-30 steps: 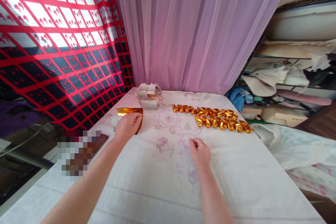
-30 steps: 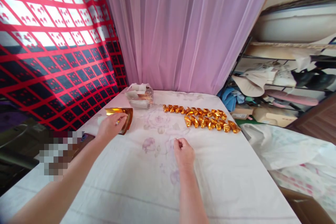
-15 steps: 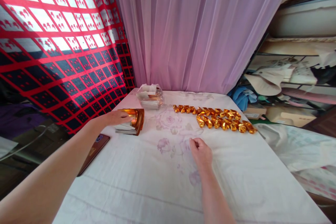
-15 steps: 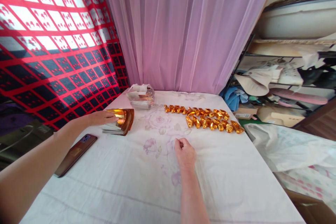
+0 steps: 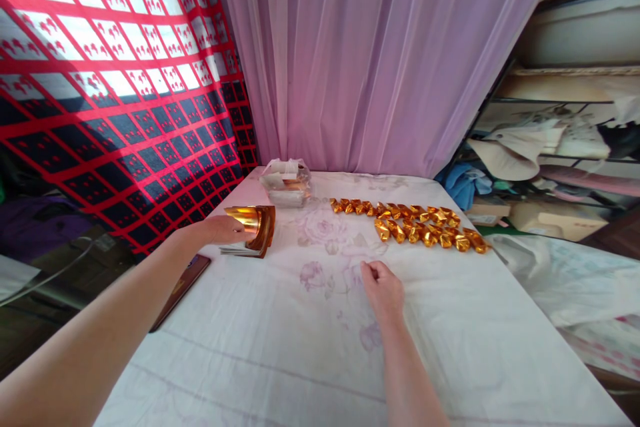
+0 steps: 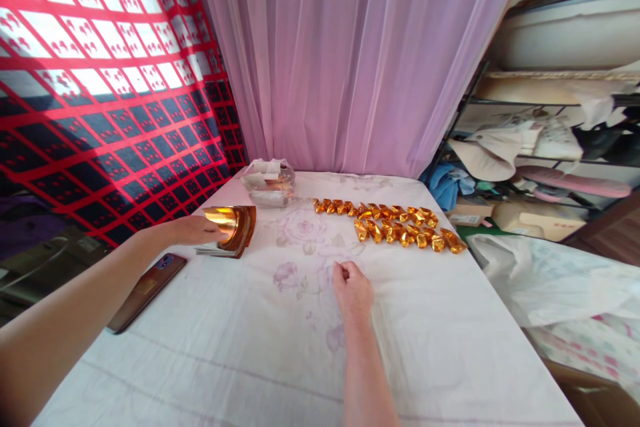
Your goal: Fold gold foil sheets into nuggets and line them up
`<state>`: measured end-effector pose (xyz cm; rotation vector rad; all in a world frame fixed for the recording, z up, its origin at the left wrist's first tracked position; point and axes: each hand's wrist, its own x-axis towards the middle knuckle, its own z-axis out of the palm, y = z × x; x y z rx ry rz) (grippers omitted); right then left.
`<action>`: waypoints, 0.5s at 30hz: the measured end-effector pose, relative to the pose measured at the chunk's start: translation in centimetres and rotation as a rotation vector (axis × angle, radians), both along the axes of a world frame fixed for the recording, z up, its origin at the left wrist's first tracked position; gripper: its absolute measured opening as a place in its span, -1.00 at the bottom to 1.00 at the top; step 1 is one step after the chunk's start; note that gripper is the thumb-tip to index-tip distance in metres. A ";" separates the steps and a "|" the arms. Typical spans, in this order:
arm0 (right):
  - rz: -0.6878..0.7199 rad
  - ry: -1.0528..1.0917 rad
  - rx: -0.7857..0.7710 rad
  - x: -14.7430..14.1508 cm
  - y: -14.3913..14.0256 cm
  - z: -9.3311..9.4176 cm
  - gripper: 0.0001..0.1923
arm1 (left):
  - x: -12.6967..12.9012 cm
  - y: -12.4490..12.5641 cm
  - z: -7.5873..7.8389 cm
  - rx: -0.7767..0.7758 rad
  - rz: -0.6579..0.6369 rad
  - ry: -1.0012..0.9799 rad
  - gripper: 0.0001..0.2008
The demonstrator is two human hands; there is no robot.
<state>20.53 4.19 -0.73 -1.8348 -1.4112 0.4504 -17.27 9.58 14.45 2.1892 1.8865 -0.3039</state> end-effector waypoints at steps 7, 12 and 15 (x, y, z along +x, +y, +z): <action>-0.040 -0.011 0.034 -0.7 -0.4 0.7 -0.58 | 1.8 -0.3 -1.6 0.158 -0.003 0.131 -0.69; -0.036 -0.011 0.031 -0.6 -0.3 0.6 -0.58 | 2.2 -0.2 -3.2 0.205 -0.028 0.118 -0.74; -0.018 -0.010 0.014 -0.3 -0.2 0.3 -0.57 | 2.1 -0.1 -3.8 0.231 -0.021 0.049 -0.69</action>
